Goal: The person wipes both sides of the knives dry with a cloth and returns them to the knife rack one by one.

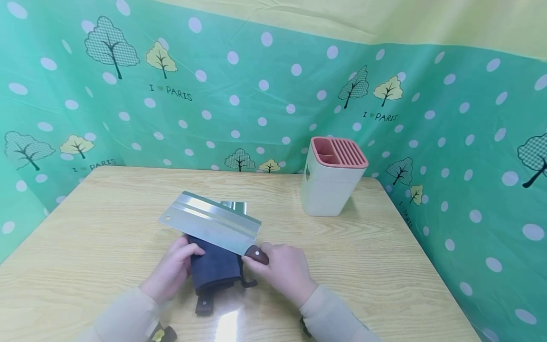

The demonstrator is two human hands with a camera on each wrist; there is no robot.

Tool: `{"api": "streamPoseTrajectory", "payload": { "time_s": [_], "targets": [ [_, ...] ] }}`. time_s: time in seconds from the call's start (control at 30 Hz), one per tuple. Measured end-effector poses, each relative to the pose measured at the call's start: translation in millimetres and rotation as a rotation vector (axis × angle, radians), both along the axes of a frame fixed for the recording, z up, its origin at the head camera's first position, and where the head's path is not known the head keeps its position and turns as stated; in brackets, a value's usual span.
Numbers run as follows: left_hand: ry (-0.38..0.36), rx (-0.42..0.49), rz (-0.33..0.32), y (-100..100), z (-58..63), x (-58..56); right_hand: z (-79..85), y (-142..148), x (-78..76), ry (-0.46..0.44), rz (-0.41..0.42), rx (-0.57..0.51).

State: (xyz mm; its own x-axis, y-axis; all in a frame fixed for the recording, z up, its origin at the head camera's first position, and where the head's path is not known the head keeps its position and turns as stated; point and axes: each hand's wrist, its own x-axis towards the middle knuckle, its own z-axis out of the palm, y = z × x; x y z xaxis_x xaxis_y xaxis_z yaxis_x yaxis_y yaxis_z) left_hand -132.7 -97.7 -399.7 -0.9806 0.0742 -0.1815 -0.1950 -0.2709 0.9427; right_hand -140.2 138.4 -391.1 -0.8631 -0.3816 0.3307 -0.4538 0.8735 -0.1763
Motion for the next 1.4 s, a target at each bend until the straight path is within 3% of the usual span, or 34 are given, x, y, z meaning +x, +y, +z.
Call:
{"api": "streamPoseTrajectory", "payload": {
  "time_s": [0.23,0.5,1.4],
  "targets": [
    [-0.004,0.013,0.004,2.6,-3.1,-0.1,-1.6,-2.3,-0.9,-0.019,0.037,-0.041],
    [-0.013,0.017,0.004,4.7,-6.2,0.1,-1.2,-5.1,-0.5,-0.100,0.072,-0.107],
    [-0.037,0.005,-0.076,-0.5,-6.3,-2.3,1.6,-10.2,0.8,-0.159,0.049,-0.139]
  ]
}}
